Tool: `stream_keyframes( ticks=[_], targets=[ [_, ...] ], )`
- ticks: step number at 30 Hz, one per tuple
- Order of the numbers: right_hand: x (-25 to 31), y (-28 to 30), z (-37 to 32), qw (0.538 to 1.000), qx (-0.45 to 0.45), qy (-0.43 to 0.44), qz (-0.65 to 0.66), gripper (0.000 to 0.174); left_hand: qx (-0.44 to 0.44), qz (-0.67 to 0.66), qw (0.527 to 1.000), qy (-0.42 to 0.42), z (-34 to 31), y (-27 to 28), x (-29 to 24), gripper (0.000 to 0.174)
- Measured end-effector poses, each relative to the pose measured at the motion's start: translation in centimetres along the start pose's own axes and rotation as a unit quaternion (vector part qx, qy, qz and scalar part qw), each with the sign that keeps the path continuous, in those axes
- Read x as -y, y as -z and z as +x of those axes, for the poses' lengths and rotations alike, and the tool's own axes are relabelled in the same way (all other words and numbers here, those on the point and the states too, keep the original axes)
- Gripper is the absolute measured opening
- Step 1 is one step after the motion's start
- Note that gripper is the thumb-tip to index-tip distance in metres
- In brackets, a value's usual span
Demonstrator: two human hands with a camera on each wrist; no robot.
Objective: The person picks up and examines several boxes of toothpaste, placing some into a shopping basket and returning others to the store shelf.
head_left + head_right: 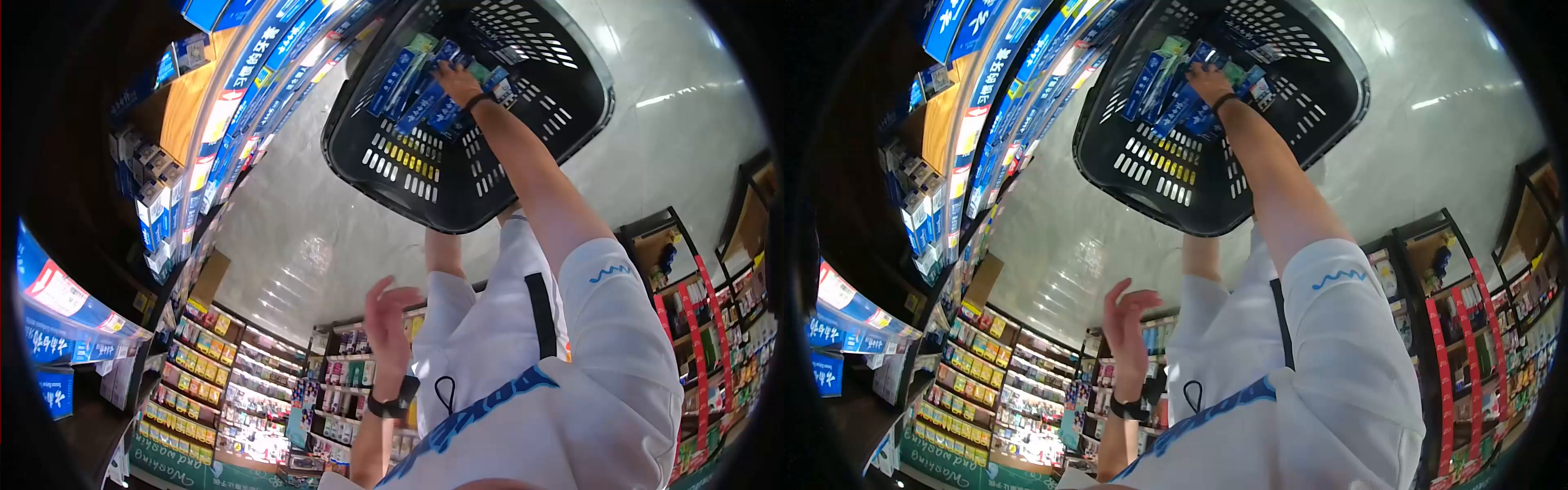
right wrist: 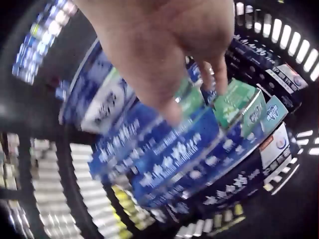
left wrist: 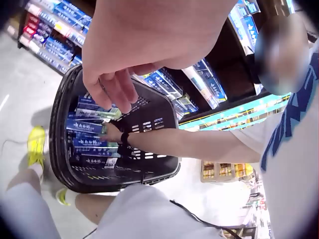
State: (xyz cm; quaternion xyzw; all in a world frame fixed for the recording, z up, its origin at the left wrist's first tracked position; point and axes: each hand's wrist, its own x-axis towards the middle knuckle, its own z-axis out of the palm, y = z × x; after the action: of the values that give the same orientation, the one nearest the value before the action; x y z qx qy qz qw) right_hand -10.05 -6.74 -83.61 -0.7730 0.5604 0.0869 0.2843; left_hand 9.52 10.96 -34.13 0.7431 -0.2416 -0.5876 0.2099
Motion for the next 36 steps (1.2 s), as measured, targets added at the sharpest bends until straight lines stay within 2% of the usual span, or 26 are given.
stream_keyframes(
  ticks=[1, 3, 5, 7, 8, 9, 10, 11, 13, 14, 15, 18, 20, 22, 24, 26, 28, 32, 34, 36],
  targets=[
    [-0.1, -0.5, 0.2, 0.999, -0.004, 0.017, -0.030, 0.039, -0.003, -0.025, 1.000, 0.007, -0.1, -0.7, 0.2, 0.033],
    [-0.5, -1.3, -1.3, 0.998, 0.050, -0.013, 0.036, 0.038, 0.001, -0.022, 1.000, 0.008, -0.9, -0.8, 0.6, 0.032],
    [-1.3, 2.5, -3.8, 0.989, 0.098, -0.020, 0.107, 0.036, -0.001, -0.035, 0.999, 0.005, -1.8, -1.2, -0.6, 0.032],
    [-0.4, 7.8, -7.5, 0.984, 0.098, 0.042, 0.141, 0.044, -0.010, -0.028, 0.999, -0.023, -3.5, -1.1, -1.3, 0.033],
    [0.4, 10.9, -9.9, 0.978, 0.048, 0.063, 0.195, 0.051, -0.018, -0.038, 0.999, -0.034, -4.8, -1.1, -1.8, 0.034],
    [0.5, 12.4, -12.1, 0.968, -0.043, 0.111, 0.219, 0.052, -0.027, -0.046, 0.998, -0.039, -6.4, -1.0, -2.7, 0.035],
    [1.5, 17.2, -14.7, 0.961, -0.017, 0.082, 0.263, 0.052, -0.037, -0.028, 0.998, -0.042, -7.9, -0.9, -4.1, 0.035],
    [2.4, 20.6, -17.2, 0.960, -0.045, 0.062, 0.269, 0.052, -0.044, -0.027, 0.997, -0.062, -9.4, -0.5, -5.0, 0.034],
    [4.4, 29.3, -21.9, 0.942, 0.005, -0.007, 0.334, 0.053, -0.057, -0.029, 0.993, -0.100, -12.6, 0.3, -5.6, 0.033],
    [5.0, 32.0, -23.8, 0.952, -0.065, 0.025, 0.299, 0.053, -0.067, -0.048, 0.990, -0.111, -14.0, 0.6, -5.7, 0.032],
    [5.3, 34.6, -25.9, 0.938, -0.062, 0.017, 0.342, 0.052, -0.079, -0.066, 0.988, -0.118, -15.3, 1.2, -5.6, 0.031],
    [9.1, 43.4, -31.5, 0.916, -0.152, 0.065, 0.365, 0.050, -0.124, -0.083, 0.978, -0.143, -19.1, 2.7, -6.0, 0.031],
    [12.0, 48.0, -35.2, 0.908, -0.173, 0.086, 0.371, 0.051, -0.147, -0.087, 0.969, -0.176, -21.3, 3.9, -7.0, 0.030],
    [15.2, 52.9, -38.4, 0.900, -0.210, 0.113, 0.364, 0.053, -0.140, -0.030, 0.963, -0.228, -21.9, 5.8, -6.8, 0.029],
    [18.3, 55.1, -41.7, 0.884, -0.240, 0.136, 0.378, 0.053, -0.138, 0.047, 0.954, -0.260, -24.0, 8.2, -6.8, 0.028],
    [21.8, 56.9, -45.2, 0.882, -0.245, 0.158, 0.371, 0.052, -0.133, -0.009, 0.949, -0.286, -24.9, 10.4, -4.9, 0.028],
    [25.8, 56.9, -47.4, 0.848, -0.242, 0.182, 0.435, 0.052, -0.113, -0.081, 0.943, -0.302, -24.6, 13.8, -1.1, 0.033],
    [34.6, 56.7, -52.2, 0.826, -0.172, 0.239, 0.481, 0.054, -0.178, -0.118, 0.901, -0.378, -32.3, 18.7, -3.1, 0.046],
    [38.9, 56.7, -54.1, 0.830, -0.121, 0.248, 0.484, 0.056, -0.215, -0.118, 0.877, -0.412, -35.3, 21.3, -1.8, 0.052],
    [43.5, 56.0, -55.5, 0.821, -0.107, 0.283, 0.485, 0.057, -0.202, -0.180, 0.868, -0.417, -38.4, 24.2, -0.4, 0.057]
  ],
)
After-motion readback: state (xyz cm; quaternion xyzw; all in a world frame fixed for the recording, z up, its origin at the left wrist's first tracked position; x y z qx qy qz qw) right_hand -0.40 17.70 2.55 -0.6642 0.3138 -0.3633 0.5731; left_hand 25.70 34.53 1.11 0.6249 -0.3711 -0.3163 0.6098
